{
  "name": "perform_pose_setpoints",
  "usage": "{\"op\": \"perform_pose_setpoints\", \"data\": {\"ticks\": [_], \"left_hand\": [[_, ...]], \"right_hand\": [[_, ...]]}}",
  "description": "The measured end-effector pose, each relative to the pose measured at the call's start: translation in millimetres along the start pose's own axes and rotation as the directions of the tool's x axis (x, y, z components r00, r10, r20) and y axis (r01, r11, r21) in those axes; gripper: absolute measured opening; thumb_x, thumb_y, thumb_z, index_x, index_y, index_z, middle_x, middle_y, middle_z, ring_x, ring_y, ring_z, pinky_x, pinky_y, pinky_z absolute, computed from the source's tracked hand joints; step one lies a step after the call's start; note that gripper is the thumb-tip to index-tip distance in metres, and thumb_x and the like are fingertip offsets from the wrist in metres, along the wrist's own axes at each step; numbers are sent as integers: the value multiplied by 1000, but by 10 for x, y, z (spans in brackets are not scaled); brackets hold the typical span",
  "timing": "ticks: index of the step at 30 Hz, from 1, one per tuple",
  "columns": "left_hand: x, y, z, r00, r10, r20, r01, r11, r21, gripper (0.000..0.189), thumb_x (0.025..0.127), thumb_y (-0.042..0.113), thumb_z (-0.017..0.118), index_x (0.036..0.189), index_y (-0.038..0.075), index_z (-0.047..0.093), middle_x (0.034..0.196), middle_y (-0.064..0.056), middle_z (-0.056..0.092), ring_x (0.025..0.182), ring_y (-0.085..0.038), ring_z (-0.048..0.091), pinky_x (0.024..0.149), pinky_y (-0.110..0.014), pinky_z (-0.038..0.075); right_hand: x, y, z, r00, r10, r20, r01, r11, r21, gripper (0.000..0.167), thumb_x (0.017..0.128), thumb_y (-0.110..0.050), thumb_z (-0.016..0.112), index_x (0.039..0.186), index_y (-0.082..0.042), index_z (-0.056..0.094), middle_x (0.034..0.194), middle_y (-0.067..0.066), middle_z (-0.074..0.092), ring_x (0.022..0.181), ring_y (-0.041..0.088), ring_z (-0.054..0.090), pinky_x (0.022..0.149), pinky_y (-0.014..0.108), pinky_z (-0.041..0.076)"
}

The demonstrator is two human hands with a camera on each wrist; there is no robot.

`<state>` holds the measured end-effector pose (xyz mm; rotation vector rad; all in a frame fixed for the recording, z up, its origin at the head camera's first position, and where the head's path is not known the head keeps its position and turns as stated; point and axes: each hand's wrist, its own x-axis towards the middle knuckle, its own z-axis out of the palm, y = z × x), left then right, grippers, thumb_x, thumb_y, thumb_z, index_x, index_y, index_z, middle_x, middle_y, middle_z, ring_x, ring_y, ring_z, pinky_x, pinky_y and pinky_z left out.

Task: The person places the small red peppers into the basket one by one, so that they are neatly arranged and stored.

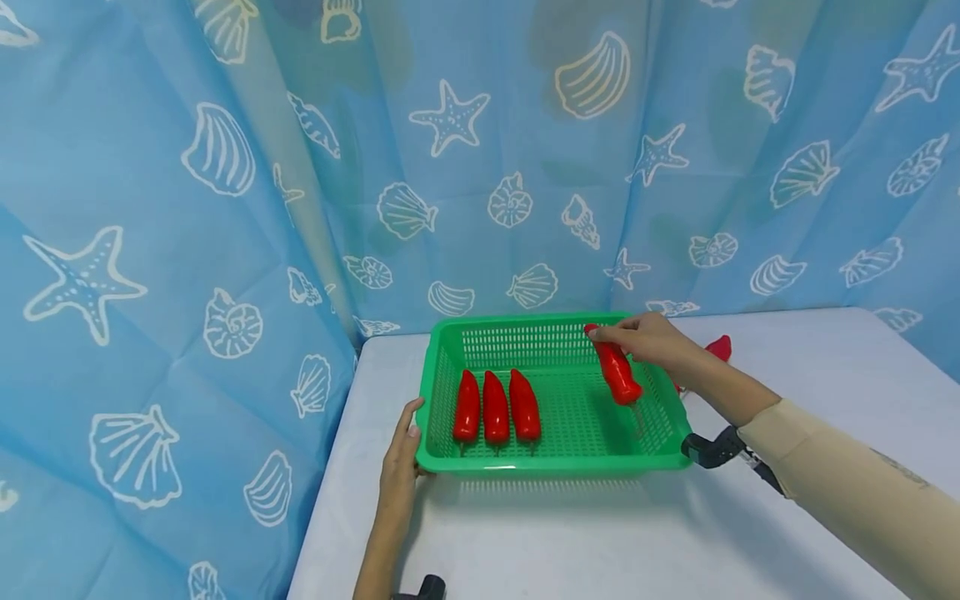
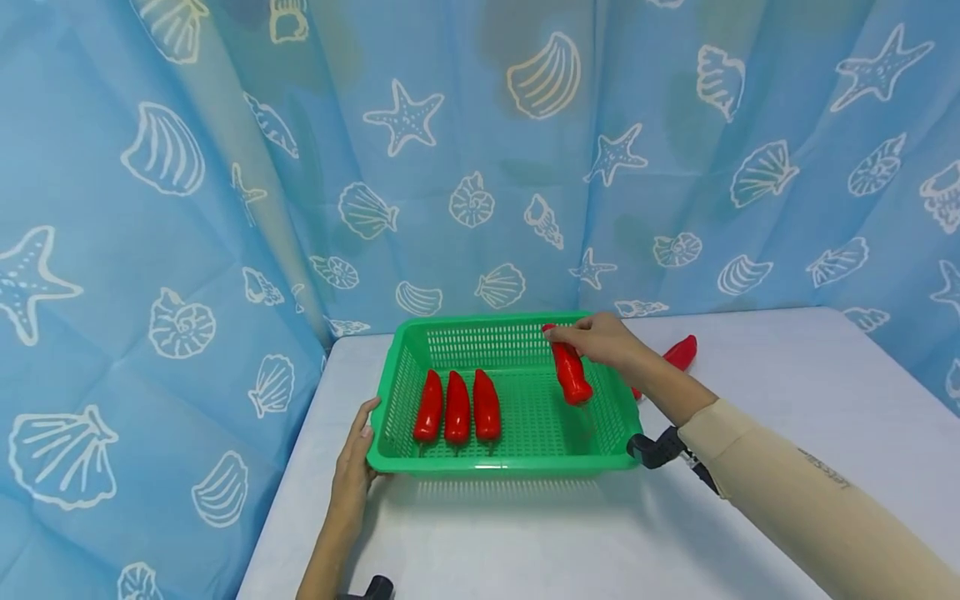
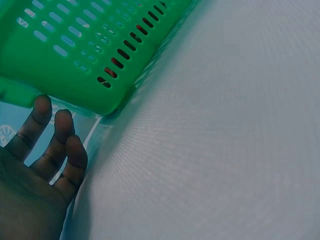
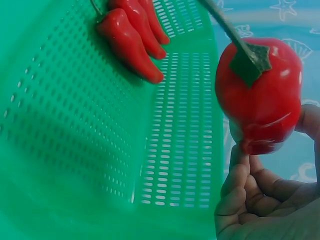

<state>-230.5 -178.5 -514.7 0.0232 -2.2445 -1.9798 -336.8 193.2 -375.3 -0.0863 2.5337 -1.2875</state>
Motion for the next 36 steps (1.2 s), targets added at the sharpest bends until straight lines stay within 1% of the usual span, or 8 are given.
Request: {"op": "perform_pose_setpoints", "data": {"ticks": [5, 11, 16, 18, 25, 28, 32, 36], "left_hand": [[14, 4, -9, 1000, 12, 4, -12, 1000, -3, 45, 106, 52, 34, 149, 41, 42, 142, -2, 48, 93, -25, 57, 72, -36, 47], [0, -2, -12, 1000, -6, 4, 5, 1000, 8, 45, 106, 53, 34, 149, 42, 43, 114, -10, 57, 86, -24, 58, 70, -36, 48], [-13, -9, -24, 1000, -14, -7, 14, 1000, 13, 45, 105, 54, 35, 148, 42, 44, 113, -9, 58, 85, -25, 58, 70, -36, 48], [-12, -6, -24, 1000, -12, -4, 12, 1000, 6, 45, 105, 54, 35, 148, 43, 44, 119, -8, 58, 87, -25, 58, 71, -36, 48], [-13, -6, -7, 1000, -5, 1, 5, 1000, 12, 44, 106, 52, 35, 147, 43, 44, 107, -11, 58, 86, -24, 58, 73, -37, 48], [-17, -17, -8, 1000, -6, -1, 6, 1000, 13, 44, 106, 52, 35, 148, 42, 44, 112, -11, 58, 86, -23, 58, 73, -36, 47], [-14, -29, -8, 1000, -4, -7, 5, 1000, 6, 44, 106, 52, 35, 147, 43, 44, 116, -10, 57, 86, -24, 57, 72, -36, 47], [-1, -38, 2, 1000, 8, -7, -8, 1000, 13, 44, 106, 53, 35, 148, 42, 44, 107, -10, 58, 84, -24, 58, 70, -35, 47]], "right_hand": [[72, -30, 74, 1000, -8, 4, 8, 1000, -4, 66, 93, -54, 64, 127, 3, 63, 124, 19, 59, 116, 35, 51, 95, 52, 46], [147, -18, 161, 1000, -24, 18, 24, 999, 24, 61, 94, -49, 65, 123, 5, 62, 113, 16, 62, 108, 32, 53, 93, 52, 46], [215, -14, 251, 999, -39, 21, 39, 999, 32, 53, 94, -47, 65, 113, 3, 68, 104, 11, 65, 99, 27, 53, 87, 45, 47], [240, -9, 277, 999, -40, 17, 39, 999, 38, 49, 95, -45, 65, 109, 1, 69, 100, 9, 65, 97, 26, 53, 82, 41, 47], [334, 9, 369, 1000, -17, 1, 17, 1000, 24, 40, 93, -45, 67, 88, -5, 70, 85, 4, 65, 97, 27, 54, 80, 37, 46], [369, 3, 412, 1000, -15, 3, 15, 1000, 23, 40, 93, -45, 68, 90, -5, 71, 85, 4, 66, 98, 27, 55, 81, 38, 47], [409, 1, 463, 1000, -26, 15, 26, 999, 20, 41, 94, -42, 66, 98, -2, 73, 96, 7, 66, 100, 27, 56, 87, 43, 48], [457, 8, 511, 999, -22, 31, 21, 999, 26, 43, 95, -41, 65, 104, 0, 74, 105, 10, 67, 104, 30, 57, 93, 49, 47]]}}
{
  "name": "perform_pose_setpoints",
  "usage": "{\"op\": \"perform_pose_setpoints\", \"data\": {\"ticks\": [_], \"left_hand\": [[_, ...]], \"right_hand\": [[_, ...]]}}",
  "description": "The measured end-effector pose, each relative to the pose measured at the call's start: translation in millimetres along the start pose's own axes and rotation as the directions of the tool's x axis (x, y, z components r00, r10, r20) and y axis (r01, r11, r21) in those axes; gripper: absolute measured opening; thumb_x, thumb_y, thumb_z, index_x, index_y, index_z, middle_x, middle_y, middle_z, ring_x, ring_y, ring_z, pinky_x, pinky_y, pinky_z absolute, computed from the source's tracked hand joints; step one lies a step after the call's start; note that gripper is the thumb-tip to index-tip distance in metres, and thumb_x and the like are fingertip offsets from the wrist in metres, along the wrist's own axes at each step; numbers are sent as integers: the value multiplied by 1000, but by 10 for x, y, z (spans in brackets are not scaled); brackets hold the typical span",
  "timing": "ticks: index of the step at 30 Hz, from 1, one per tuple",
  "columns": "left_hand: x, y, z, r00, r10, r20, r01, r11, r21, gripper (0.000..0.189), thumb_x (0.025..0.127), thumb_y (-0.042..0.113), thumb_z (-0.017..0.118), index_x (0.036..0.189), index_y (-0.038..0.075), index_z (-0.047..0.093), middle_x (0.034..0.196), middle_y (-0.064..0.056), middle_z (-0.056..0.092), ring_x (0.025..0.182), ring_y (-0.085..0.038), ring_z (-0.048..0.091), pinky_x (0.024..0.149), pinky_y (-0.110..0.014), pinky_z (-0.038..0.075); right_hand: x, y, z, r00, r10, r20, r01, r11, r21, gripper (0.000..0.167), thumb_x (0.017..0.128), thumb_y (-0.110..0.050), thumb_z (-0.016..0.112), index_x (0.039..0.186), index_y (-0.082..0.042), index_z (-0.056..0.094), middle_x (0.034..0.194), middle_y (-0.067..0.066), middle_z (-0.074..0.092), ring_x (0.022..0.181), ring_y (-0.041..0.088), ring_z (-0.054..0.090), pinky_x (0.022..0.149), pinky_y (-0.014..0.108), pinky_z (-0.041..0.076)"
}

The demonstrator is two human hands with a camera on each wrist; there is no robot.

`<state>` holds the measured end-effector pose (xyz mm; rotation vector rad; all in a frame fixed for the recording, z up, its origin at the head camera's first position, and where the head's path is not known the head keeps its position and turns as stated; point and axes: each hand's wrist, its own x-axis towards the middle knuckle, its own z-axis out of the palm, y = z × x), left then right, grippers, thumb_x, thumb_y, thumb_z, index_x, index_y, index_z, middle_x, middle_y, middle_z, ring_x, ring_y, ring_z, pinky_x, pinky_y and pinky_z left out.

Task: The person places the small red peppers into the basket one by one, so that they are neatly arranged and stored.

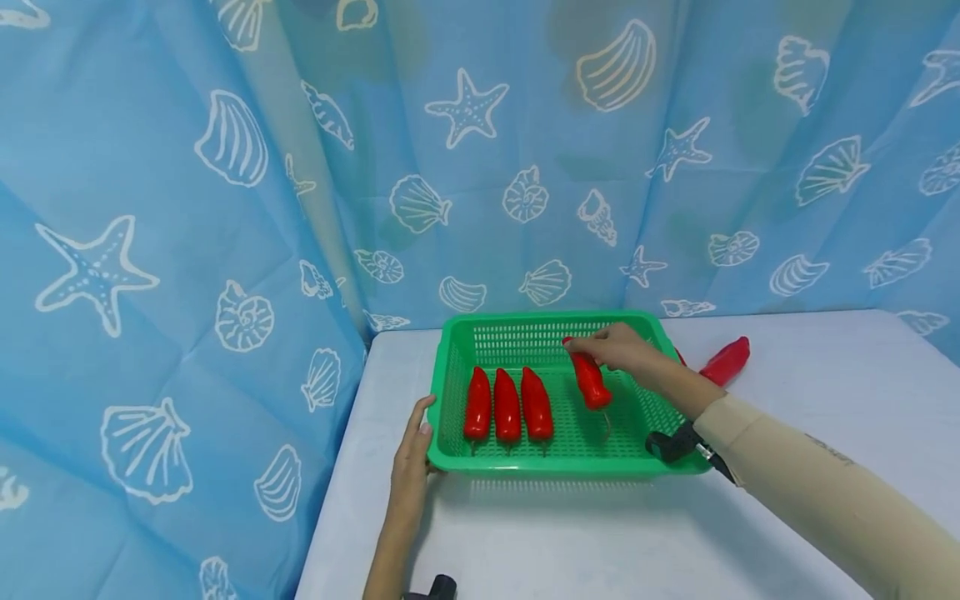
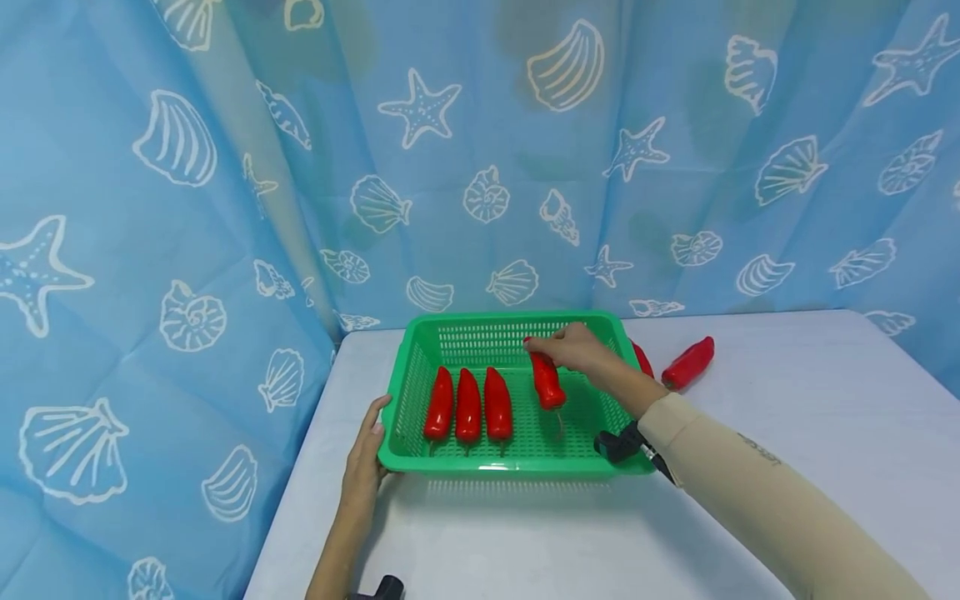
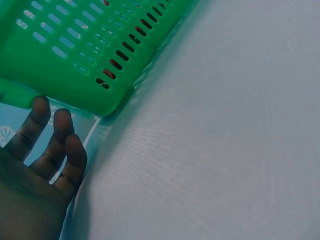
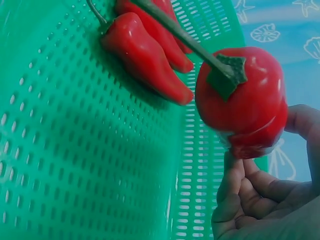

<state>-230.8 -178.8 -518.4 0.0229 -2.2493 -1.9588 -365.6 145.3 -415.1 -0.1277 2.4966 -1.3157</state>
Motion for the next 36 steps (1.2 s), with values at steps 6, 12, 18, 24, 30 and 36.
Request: {"op": "perform_pose_setpoints", "data": {"ticks": [6, 12, 18, 24, 30, 36], "left_hand": [[-19, -29, 32, 1000, -16, 12, 16, 1000, 5, 45, 106, 53, 34, 148, 41, 44, 103, -9, 58, 82, -23, 58, 70, -36, 48], [-27, -22, 29, 1000, -14, 3, 14, 1000, 3, 42, 106, 53, 34, 146, 45, 45, 97, -11, 58, 82, -24, 58, 69, -35, 48], [-38, -29, 28, 1000, -24, 13, 24, 1000, 4, 44, 106, 52, 33, 148, 42, 44, 115, -10, 59, 86, -23, 59, 72, -36, 48], [-28, 4, 27, 1000, -8, 7, 7, 1000, 19, 42, 106, 52, 33, 146, 44, 45, 123, -6, 56, 89, -26, 58, 73, -37, 47], [-9, 47, 8, 1000, 1, 7, -1, 1000, 11, 42, 106, 54, 33, 145, 46, 45, 140, 0, 50, 98, -27, 57, 77, -38, 45], [17, 36, 12, 1000, 17, 1, -17, 1000, 13, 42, 106, 52, 33, 146, 44, 45, 137, -1, 52, 96, -27, 57, 76, -39, 46]], "right_hand": [[64, 21, 83, 999, 37, 33, -37, 999, -24, 46, 93, -45, 66, 105, 0, 72, 108, 12, 66, 107, 31, 58, 95, 49, 47], [145, 71, 146, 999, 36, 40, -35, 999, -31, 37, 93, -43, 67, 78, -9, 69, 83, 2, 62, 98, 26, 58, 93, 48, 48], [191, 160, 237, 995, 84, 60, -81, 995, -57, 40, 92, -42, 69, 67, -13, 58, 68, -2, 53, 82, 20, 55, 81, 39, 46], [228, 188, 298, 996, 70, 49, -68, 996, -51, 49, 93, -41, 68, 57, -16, 47, 56, -4, 41, 58, 14, 38, 63, 33, 34], [271, 184, 310, 996, 67, 63, -65, 997, -38, 45, 94, -38, 68, 59, -14, 53, 58, -1, 47, 56, 13, 33, 65, 35, 33], [320, 209, 333, 995, 66, 80, -61, 997, -56, 44, 93, -39, 69, 60, -13, 54, 59, 0, 49, 55, 13, 33, 61, 31, 32]]}}
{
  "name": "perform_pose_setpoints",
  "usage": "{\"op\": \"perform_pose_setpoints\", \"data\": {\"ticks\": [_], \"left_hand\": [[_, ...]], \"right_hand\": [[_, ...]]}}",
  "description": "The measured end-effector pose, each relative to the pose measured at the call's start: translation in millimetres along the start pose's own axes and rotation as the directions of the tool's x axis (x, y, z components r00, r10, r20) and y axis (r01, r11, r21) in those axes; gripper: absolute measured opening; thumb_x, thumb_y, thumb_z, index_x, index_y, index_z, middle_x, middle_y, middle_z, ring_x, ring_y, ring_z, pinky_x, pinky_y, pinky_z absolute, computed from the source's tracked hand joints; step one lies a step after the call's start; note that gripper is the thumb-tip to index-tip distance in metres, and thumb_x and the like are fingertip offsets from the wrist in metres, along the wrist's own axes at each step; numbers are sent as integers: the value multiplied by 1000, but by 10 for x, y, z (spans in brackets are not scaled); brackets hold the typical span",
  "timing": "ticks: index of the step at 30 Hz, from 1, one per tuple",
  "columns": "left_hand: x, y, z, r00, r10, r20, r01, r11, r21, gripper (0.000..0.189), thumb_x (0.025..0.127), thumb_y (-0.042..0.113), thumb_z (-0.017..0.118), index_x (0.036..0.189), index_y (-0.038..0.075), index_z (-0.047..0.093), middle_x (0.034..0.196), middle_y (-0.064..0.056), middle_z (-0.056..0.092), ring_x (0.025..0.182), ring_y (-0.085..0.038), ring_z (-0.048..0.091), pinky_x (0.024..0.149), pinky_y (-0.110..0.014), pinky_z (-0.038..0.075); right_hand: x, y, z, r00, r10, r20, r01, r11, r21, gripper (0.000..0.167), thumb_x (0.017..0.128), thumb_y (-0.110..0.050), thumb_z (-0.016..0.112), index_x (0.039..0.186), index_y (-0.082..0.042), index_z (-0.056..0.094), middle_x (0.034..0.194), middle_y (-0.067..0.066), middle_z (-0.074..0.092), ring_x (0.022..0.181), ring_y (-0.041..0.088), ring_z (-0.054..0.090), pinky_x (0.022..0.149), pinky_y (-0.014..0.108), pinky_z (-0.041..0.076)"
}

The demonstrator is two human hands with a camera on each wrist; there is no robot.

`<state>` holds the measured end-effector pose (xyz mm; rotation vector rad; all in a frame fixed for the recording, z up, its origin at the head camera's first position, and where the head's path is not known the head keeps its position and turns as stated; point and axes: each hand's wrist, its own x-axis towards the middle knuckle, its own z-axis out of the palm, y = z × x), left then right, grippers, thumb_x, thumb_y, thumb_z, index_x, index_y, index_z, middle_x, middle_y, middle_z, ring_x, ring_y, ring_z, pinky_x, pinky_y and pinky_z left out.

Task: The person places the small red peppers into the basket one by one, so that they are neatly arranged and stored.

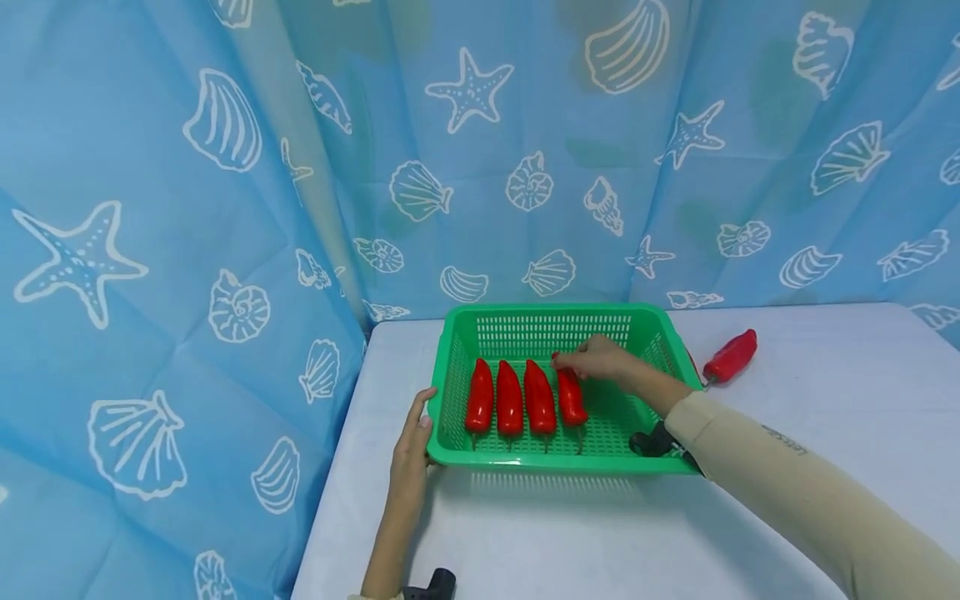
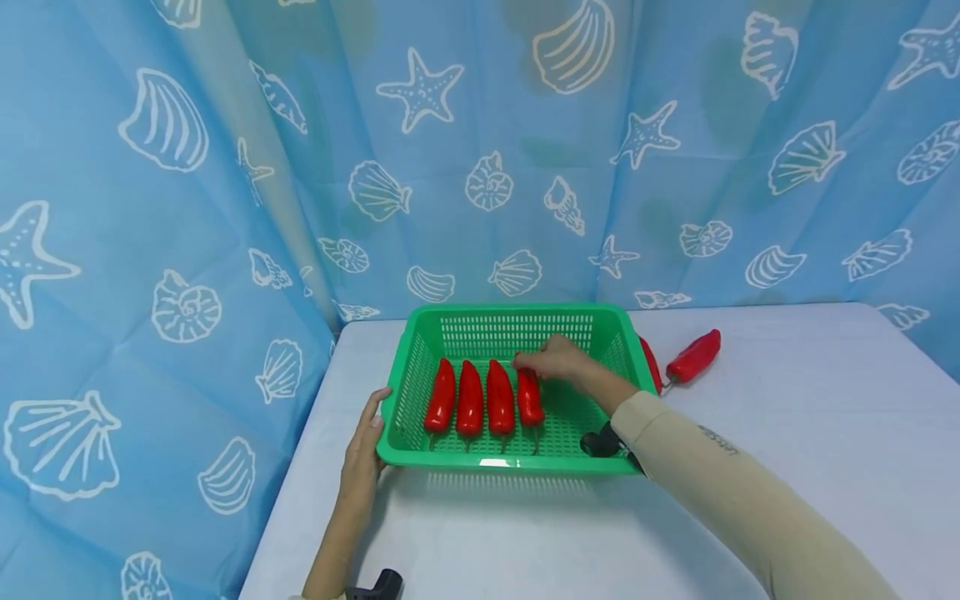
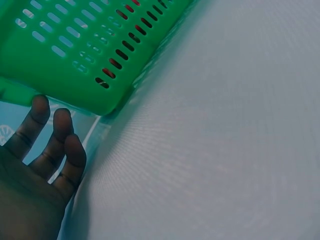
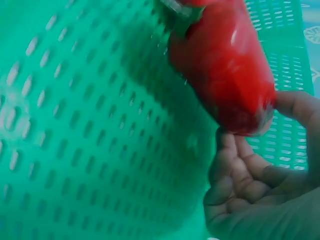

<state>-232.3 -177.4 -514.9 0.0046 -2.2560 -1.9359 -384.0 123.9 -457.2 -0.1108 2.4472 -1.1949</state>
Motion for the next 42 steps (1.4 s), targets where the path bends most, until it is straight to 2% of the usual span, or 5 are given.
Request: {"op": "perform_pose_setpoints", "data": {"ticks": [5, 19, 23, 28, 42], "left_hand": [[9, -26, 20, 1000, 6, 16, -6, 1000, 9, 43, 107, 50, 32, 147, 42, 44, 124, -7, 56, 91, -26, 58, 75, -37, 46], [36, 3, 32, 1000, 9, 14, -9, 1000, -4, 41, 106, 52, 33, 145, 47, 44, 138, 1, 50, 96, -27, 57, 76, -38, 46], [37, -6, 21, 1000, -9, 14, 9, 1000, -12, 41, 106, 54, 33, 145, 47, 45, 142, 2, 48, 99, -27, 57, 77, -39, 46], [29, -4, 7, 1000, -13, 17, 13, 1000, -2, 42, 105, 55, 33, 145, 48, 44, 142, 0, 48, 99, -28, 57, 78, -40, 46], [-4, -6, 1, 998, -53, 15, 53, 999, -6, 45, 105, 57, 33, 147, 45, 43, 151, 1, 40, 114, -30, 53, 86, -41, 47]], "right_hand": [[28, 22, -4, 1000, 24, 15, -23, 999, -39, 45, 94, -40, 67, 61, -12, 52, 61, 1, 48, 57, 14, 35, 62, 32, 34], [26, -16, -52, 998, 18, 67, -10, 992, -125, 48, 95, -38, 67, 58, -11, 51, 53, -1, 43, 51, 12, 33, 55, 30, 30], [-15, -87, -138, 999, -27, 36, 32, 988, -149, 43, 98, -40, 62, 81, 0, 67, 69, 6, 60, 58, 16, 41, 56, 32, 35], [-187, -225, -330, 993, -114, -21, 112, 991, -72, 55, 102, -41, 56, 129, 7, 62, 114, 20, 67, 103, 34, 60, 88, 47, 48], [-960, 3, -626, 928, -302, -217, 336, 931, 141, 51, 101, -44, 58, 132, -3, 61, 119, 15, 66, 116, 31, 57, 104, 51, 41]]}}
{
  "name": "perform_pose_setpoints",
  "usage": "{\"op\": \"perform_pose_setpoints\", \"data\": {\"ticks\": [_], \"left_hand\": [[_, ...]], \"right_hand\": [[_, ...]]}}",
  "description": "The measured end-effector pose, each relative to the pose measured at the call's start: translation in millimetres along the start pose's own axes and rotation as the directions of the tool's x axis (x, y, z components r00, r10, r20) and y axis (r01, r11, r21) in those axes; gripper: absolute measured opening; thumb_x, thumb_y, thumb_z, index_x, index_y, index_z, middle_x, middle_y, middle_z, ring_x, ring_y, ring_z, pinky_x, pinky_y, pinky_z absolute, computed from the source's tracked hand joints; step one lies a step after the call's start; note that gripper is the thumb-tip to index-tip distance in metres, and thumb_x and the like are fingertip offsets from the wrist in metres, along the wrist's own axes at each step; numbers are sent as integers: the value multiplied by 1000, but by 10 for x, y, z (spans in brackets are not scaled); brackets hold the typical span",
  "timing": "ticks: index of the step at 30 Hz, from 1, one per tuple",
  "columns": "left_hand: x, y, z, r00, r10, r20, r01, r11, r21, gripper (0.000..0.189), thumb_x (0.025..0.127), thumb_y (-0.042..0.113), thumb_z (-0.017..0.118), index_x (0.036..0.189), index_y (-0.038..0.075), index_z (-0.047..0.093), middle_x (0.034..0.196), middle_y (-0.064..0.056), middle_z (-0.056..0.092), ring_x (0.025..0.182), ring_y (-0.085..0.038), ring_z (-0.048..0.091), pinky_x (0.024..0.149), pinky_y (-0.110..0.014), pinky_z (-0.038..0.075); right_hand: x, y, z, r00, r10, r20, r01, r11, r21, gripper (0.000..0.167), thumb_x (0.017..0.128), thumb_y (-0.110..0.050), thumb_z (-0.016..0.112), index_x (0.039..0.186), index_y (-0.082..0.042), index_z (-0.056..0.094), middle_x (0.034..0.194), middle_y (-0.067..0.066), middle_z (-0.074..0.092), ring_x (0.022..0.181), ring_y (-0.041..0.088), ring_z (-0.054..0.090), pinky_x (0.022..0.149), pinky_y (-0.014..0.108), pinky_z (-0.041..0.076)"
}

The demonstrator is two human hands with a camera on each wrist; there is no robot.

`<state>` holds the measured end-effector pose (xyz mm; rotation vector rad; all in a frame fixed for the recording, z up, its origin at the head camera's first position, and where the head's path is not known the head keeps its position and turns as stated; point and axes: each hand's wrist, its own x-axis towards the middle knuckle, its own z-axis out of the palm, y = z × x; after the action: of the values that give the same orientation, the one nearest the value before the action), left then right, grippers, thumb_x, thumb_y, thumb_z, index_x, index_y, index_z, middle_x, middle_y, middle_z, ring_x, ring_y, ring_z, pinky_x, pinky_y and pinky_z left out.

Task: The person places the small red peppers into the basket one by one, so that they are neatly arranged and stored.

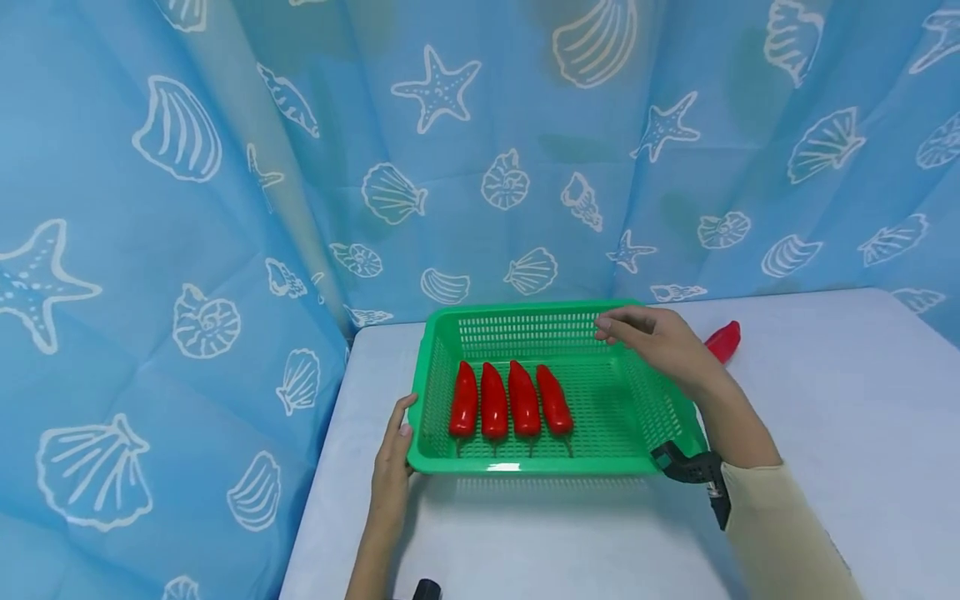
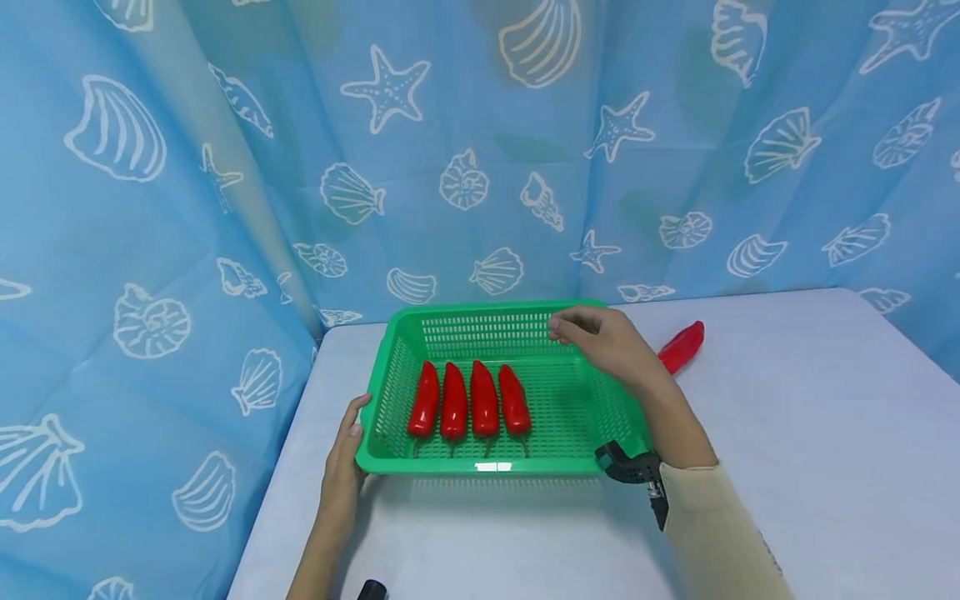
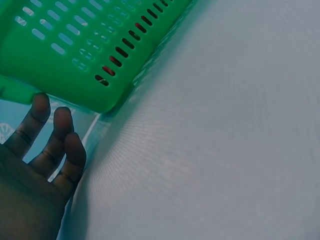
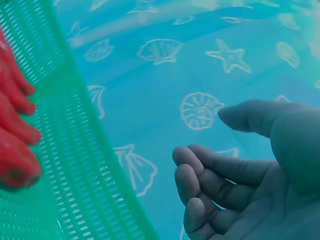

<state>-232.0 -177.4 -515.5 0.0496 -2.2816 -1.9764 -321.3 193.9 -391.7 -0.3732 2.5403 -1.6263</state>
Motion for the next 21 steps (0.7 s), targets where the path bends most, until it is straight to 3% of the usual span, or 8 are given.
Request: {"op": "perform_pose_setpoints", "data": {"ticks": [6, 12, 13, 15, 17, 19, 20, 21], "left_hand": [[11, 29, -14, 1000, -15, 14, 15, 1000, -7, 48, 105, 56, 32, 149, 41, 41, 154, -1, 37, 117, -29, 52, 88, -41, 46], [-9, 44, -47, 999, -23, -21, 24, 999, 30, 50, 104, 60, 30, 150, 41, 40, 156, -1, 35, 120, -29, 51, 91, -43, 46], [-7, 43, -48, 999, -23, -25, 24, 999, 37, 50, 104, 60, 29, 150, 42, 40, 155, -1, 35, 119, -29, 52, 91, -43, 46], [-1, 40, -39, 1000, -23, -21, 24, 999, 38, 50, 104, 60, 29, 150, 42, 39, 154, -3, 37, 117, -30, 53, 90, -43, 47], [0, 37, -25, 1000, -24, -8, 24, 999, 34, 50, 105, 58, 29, 151, 41, 38, 154, -4, 37, 115, -30, 53, 89, -41, 47], [0, 36, -10, 1000, -25, 4, 24, 999, 35, 49, 105, 57, 30, 151, 41, 38, 154, -3, 37, 115, -29, 53, 89, -40, 47], [0, 37, -3, 1000, -22, 7, 21, 999, 35, 49, 105, 57, 30, 151, 41, 38, 154, -4, 37, 114, -29, 53, 89, -40, 47], [-1, 40, 4, 1000, -17, 9, 17, 999, 37, 49, 105, 57, 30, 150, 41, 39, 153, -4, 38, 114, -30, 53, 88, -40, 47]], "right_hand": [[-107, 31, -82, 991, -38, -125, 42, 999, 26, 47, 100, -44, 59, 124, -4, 66, 112, 12, 68, 106, 24, 60, 89, 32, 47], [-163, -47, -171, 980, -112, -162, 122, 991, 55, 47, 101, -40, 60, 126, 0, 63, 113, 12, 68, 105, 23, 61, 85, 26, 49], [-171, -50, -195, 980, -103, -173, 113, 992, 47, 47, 100, -41, 60, 126, -1, 64, 113, 11, 68, 104, 20, 61, 78, 27, 51], [-196, -37, -253, 976, -74, -205, 80, 997, 23, 49, 100, -44, 59, 127, -4, 64, 113, 9, 68, 83, 15, 60, 64, 29, 51], [-239, -4, -316, 965, -43, -259, 41, 999, -16, 50, 100, -47, 58, 128, -7, 64, 114, 9, 67, 83, 12, 56, 62, 31, 49], [-297, 38, -376, 948, -16, -318, 2, 999, -46, 52, 99, -49, 58, 129, -8, 64, 115, 10, 66, 87, 15, 55, 65, 36, 48], [-323, 64, -405, 940, -9, -342, -10, 998, -56, 52, 100, -49, 57, 130, -7, 64, 116, 12, 65, 88, 18, 55, 73, 38, 49], [-350, 86, -431, 932, -2, -364, -23, 997, -67, 52, 100, -48, 56, 131, -7, 63, 117, 13, 64, 100, 21, 55, 81, 42, 48]]}}
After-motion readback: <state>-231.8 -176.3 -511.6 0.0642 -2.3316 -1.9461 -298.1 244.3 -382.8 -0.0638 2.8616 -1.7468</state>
